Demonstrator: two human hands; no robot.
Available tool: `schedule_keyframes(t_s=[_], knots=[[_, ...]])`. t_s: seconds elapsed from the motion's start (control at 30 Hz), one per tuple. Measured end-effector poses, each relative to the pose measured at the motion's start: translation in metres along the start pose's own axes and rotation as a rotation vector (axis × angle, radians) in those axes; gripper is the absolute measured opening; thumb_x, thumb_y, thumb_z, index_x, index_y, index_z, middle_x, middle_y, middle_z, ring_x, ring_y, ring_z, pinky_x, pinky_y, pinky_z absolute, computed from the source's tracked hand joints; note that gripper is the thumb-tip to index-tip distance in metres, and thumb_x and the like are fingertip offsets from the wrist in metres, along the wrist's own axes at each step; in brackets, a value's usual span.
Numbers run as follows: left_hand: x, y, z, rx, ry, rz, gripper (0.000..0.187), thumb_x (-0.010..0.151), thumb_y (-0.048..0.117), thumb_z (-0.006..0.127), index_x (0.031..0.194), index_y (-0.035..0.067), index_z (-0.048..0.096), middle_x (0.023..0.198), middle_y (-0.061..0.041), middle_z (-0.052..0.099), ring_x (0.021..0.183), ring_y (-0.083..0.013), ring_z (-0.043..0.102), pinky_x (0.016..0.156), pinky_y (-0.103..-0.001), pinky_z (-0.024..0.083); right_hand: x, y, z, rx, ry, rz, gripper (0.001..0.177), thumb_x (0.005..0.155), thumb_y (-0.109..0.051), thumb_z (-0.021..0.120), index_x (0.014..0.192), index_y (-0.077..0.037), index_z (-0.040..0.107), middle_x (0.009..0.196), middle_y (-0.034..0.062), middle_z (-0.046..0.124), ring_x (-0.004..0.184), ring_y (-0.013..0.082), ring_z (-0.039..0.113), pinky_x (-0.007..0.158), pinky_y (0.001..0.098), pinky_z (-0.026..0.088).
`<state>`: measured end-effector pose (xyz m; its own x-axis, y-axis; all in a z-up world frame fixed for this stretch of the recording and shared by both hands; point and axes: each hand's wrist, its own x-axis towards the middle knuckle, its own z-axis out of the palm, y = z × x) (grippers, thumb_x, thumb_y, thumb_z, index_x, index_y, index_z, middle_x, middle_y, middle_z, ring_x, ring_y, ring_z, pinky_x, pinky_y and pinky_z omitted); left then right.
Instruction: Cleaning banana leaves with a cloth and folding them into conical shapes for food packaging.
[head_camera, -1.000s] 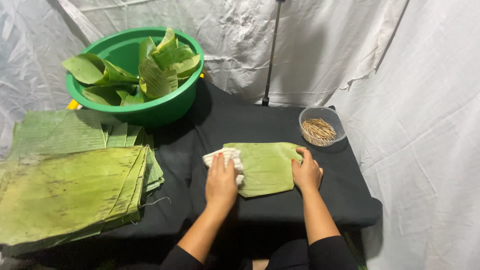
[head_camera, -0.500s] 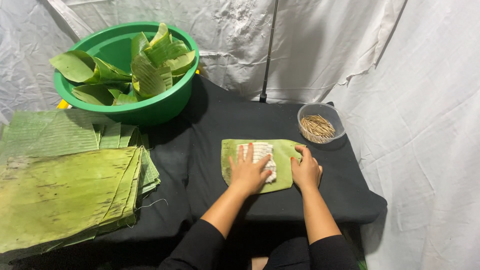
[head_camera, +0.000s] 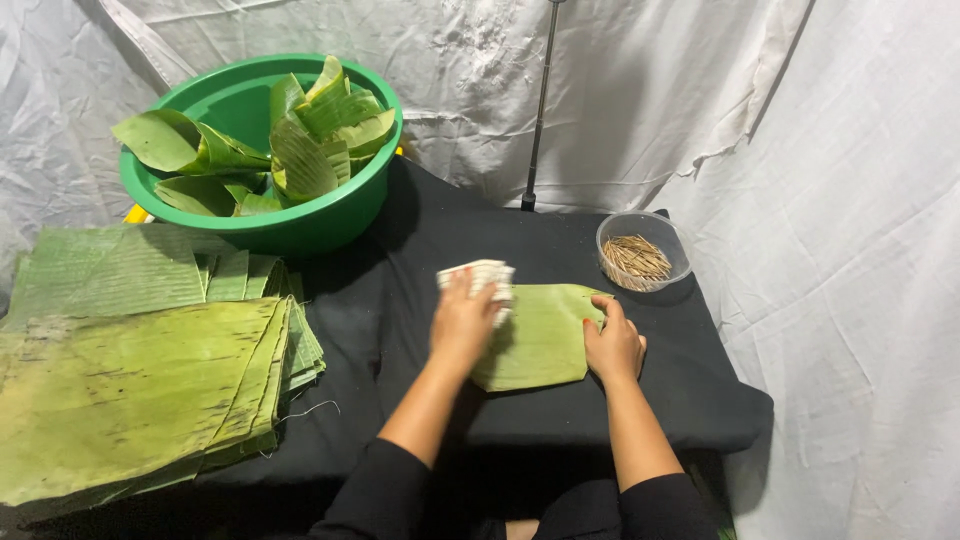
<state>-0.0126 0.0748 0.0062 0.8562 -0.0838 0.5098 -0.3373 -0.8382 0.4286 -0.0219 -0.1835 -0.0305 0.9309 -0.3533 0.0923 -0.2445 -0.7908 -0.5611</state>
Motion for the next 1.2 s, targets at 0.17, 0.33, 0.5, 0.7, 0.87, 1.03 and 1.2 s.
schedule_keyframes(t_s=[0.17, 0.33, 0.5, 0.7, 0.87, 1.03, 1.2], knots=[[0.008, 0.046, 0.049, -0.053, -0.216, 0.074, 0.036, 0.092, 0.039, 0.069, 0.126, 0.028, 0.072, 0.151, -0.031, 0.044, 0.146, -0.0503, 0.035, 0.114, -0.06, 0.034, 0.0, 0.0, 0.001, 0.015, 0.006, -0.01, 0.04, 0.093, -0.035, 0.063, 0.132, -0.036, 0.058, 0.131, -0.0017, 0.071, 0.125, 0.0266, 0.061, 0.102, 0.0451, 0.041], [0.008, 0.055, 0.028, 0.028, -0.537, -0.037, 0.055, 0.093, 0.058, 0.056, 0.145, 0.042, 0.052, 0.167, -0.025, 0.019, 0.155, -0.0456, 0.012, 0.117, -0.07, 0.018, 0.001, 0.001, 0.001, 0.004, -0.014, 0.01, 0.039, 0.093, -0.036, 0.062, 0.132, -0.038, 0.057, 0.132, -0.0039, 0.07, 0.126, 0.0239, 0.061, 0.103, 0.0437, 0.041], [0.013, 0.033, 0.006, 0.053, -0.495, -0.126, 0.053, 0.098, 0.053, 0.055, 0.147, 0.032, 0.055, 0.162, -0.032, 0.025, 0.154, -0.0503, 0.014, 0.118, -0.061, 0.025, 0.0, 0.0, -0.001, 0.041, -0.002, 0.001, 0.04, 0.093, -0.033, 0.064, 0.132, -0.034, 0.059, 0.133, -0.0018, 0.07, 0.124, 0.0275, 0.062, 0.1, 0.0457, 0.042], [0.012, -0.021, 0.017, 0.043, -0.297, -0.228, 0.043, 0.097, 0.03, 0.065, 0.14, 0.025, 0.061, 0.157, -0.035, 0.033, 0.15, -0.0543, 0.023, 0.11, -0.063, 0.041, -0.004, -0.005, -0.005, 0.021, -0.018, 0.029, 0.038, 0.093, -0.035, 0.064, 0.131, -0.037, 0.058, 0.126, -0.004, 0.072, 0.124, 0.0238, 0.062, 0.102, 0.0427, 0.04], [0.017, -0.031, 0.002, -0.001, -0.15, -0.254, 0.039, 0.097, 0.018, 0.064, 0.135, 0.016, 0.064, 0.152, -0.04, 0.033, 0.146, -0.0573, 0.028, 0.105, -0.063, 0.045, -0.003, -0.005, -0.005, 0.015, -0.01, 0.021, 0.038, 0.093, -0.035, 0.064, 0.131, -0.037, 0.058, 0.124, -0.0008, 0.073, 0.124, 0.0252, 0.062, 0.101, 0.0434, 0.041], [-0.016, 0.042, 0.003, -0.155, -0.135, -0.016, 0.039, 0.098, 0.014, 0.061, 0.136, 0.007, 0.063, 0.146, -0.048, 0.035, 0.141, -0.0623, 0.031, 0.111, -0.066, 0.037, -0.002, -0.004, -0.004, 0.016, -0.012, 0.016, 0.038, 0.092, -0.037, 0.064, 0.13, -0.036, 0.059, 0.124, -0.0002, 0.074, 0.123, 0.0252, 0.062, 0.101, 0.0435, 0.041], [-0.063, 0.08, -0.006, -0.084, -0.335, 0.084, 0.044, 0.095, 0.031, 0.064, 0.136, 0.015, 0.06, 0.153, -0.039, 0.031, 0.144, -0.06, 0.026, 0.106, -0.071, 0.036, -0.003, -0.006, -0.006, 0.017, -0.003, 0.001, 0.037, 0.094, -0.036, 0.063, 0.131, -0.035, 0.058, 0.119, 0.0024, 0.075, 0.123, 0.026, 0.062, 0.101, 0.0435, 0.041]])
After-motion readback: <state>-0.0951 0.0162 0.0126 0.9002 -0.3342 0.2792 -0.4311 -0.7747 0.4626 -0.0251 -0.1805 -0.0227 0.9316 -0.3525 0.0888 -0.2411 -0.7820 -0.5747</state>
